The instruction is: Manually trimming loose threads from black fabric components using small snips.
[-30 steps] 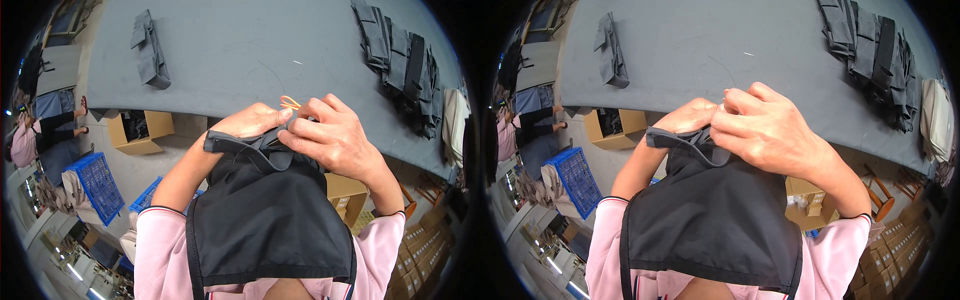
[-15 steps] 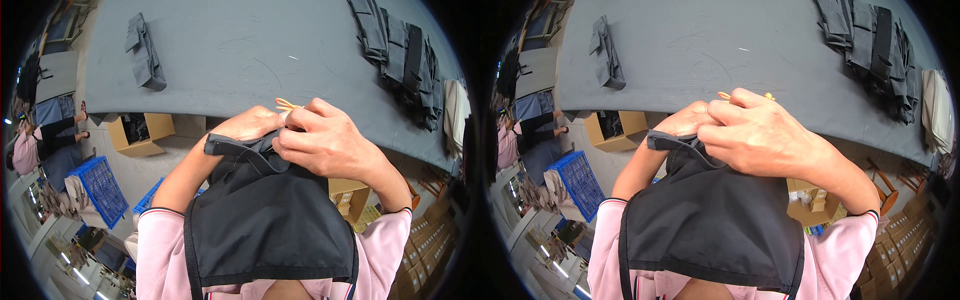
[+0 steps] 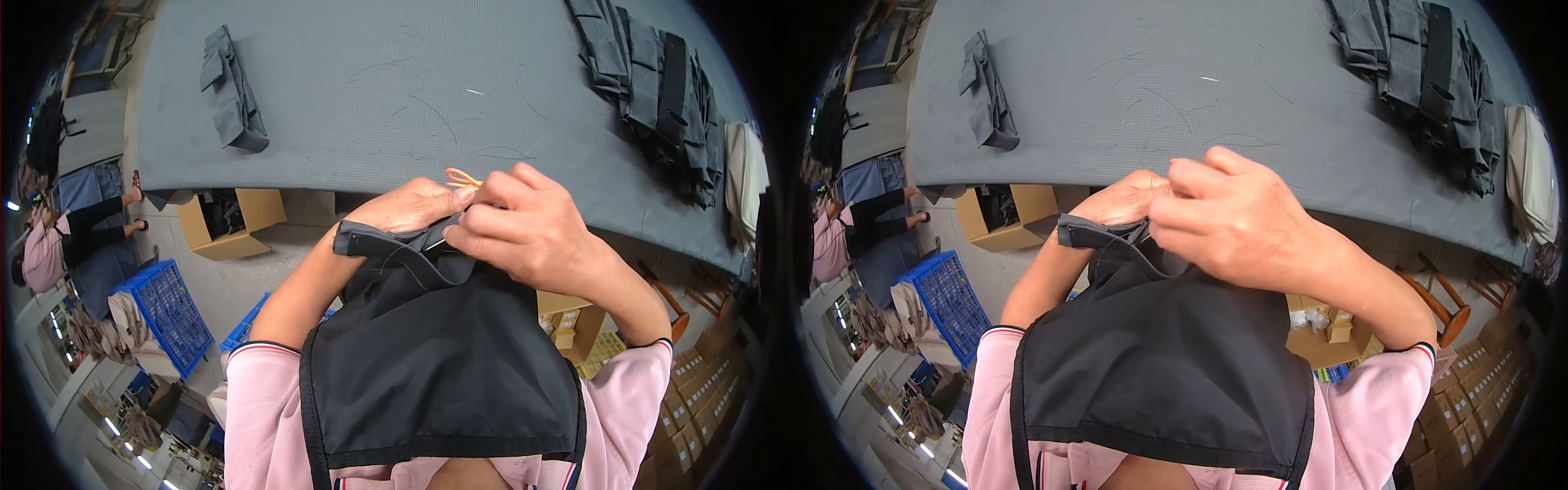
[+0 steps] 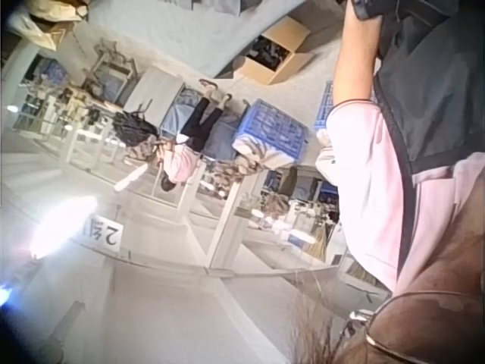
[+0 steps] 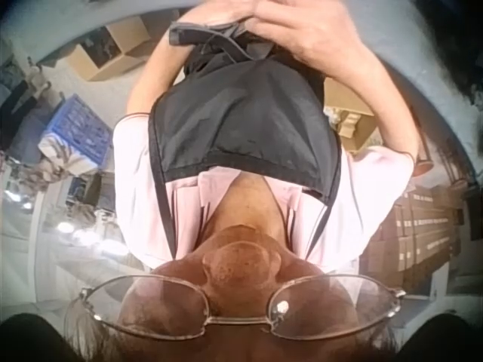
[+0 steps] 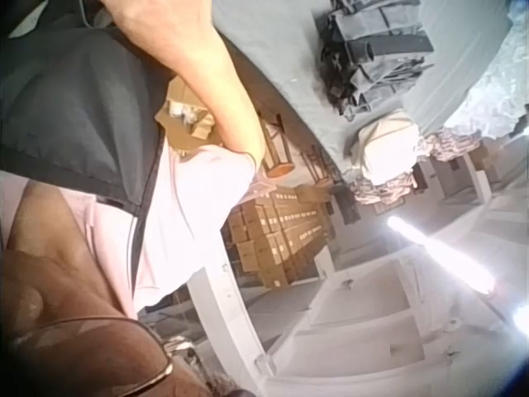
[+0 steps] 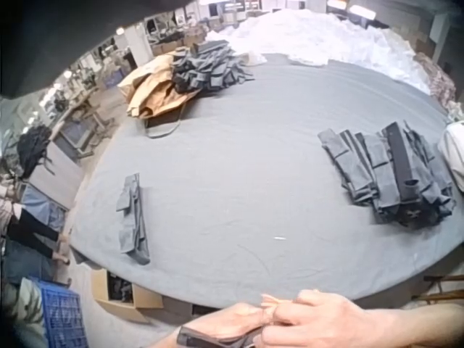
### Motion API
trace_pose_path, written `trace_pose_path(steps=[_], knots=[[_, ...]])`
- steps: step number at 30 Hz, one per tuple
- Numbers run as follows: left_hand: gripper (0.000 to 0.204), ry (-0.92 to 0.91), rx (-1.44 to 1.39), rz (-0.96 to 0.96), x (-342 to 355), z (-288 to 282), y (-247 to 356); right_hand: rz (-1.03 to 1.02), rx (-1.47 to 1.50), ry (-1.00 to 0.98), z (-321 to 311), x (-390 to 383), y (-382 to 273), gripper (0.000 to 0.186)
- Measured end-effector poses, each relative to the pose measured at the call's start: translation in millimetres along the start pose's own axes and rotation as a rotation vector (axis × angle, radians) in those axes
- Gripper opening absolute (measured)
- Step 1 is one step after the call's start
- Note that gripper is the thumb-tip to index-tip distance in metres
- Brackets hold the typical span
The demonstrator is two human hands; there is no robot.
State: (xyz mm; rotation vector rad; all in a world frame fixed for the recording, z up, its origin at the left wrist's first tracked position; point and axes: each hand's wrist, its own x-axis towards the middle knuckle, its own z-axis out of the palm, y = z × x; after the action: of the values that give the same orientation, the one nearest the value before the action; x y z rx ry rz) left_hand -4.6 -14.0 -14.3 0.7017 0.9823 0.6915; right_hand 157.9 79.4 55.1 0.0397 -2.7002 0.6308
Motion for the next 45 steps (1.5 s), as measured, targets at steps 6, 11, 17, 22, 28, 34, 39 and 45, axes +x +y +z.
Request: trace_pose_path(steps=[6, 11, 17, 22, 28, 34, 39, 45], knots=[[0.066, 0.057, 0.067, -0.065, 1.1, 3.8, 0.9, -0.009, -0.059, 0.027, -1.3, -1.4, -1.7, 0.011], [0.067, 0.036, 0.115, -0.107, 2.8, 2.0, -1.8, 0.037, -0.001, 0.038, 3.3, -2.0, -4.6, 0.013], [0.067, 0.008, 0.056, -0.004, 2.6, 3.3, -3.9, -0.029, -0.037, 0.024, 2.5, -3.2, -4.2, 0.016], [0.066, -0.004, 0.035, 0.002, 1.2, 5.7, -0.6, -0.013, -0.041, 0.009, 3.2, -3.8, -6.1, 0.014], [0.062, 0.013, 0.016, -0.029, 1.4, 6.3, 0.4, -0.021, -0.026, 0.032, 4.7, -2.9, -6.0, 0.014], [0.034, -0.017, 0.121, -0.118, 7.3, 1.3, -6.0, 0.004, 0.025, -0.008, 3.8, -0.8, -5.3, 0.015], [0.055, -0.004, 0.125, -0.008, 5.0, 5.5, -3.5, 0.027, 0.041, -0.077, 0.9, 3.2, -6.7, 0.008], [0.049, -0.038, 0.123, 0.001, 4.4, 4.9, -0.4, 0.001, 0.062, -0.081, 3.8, 4.1, -6.7, 0.008]])
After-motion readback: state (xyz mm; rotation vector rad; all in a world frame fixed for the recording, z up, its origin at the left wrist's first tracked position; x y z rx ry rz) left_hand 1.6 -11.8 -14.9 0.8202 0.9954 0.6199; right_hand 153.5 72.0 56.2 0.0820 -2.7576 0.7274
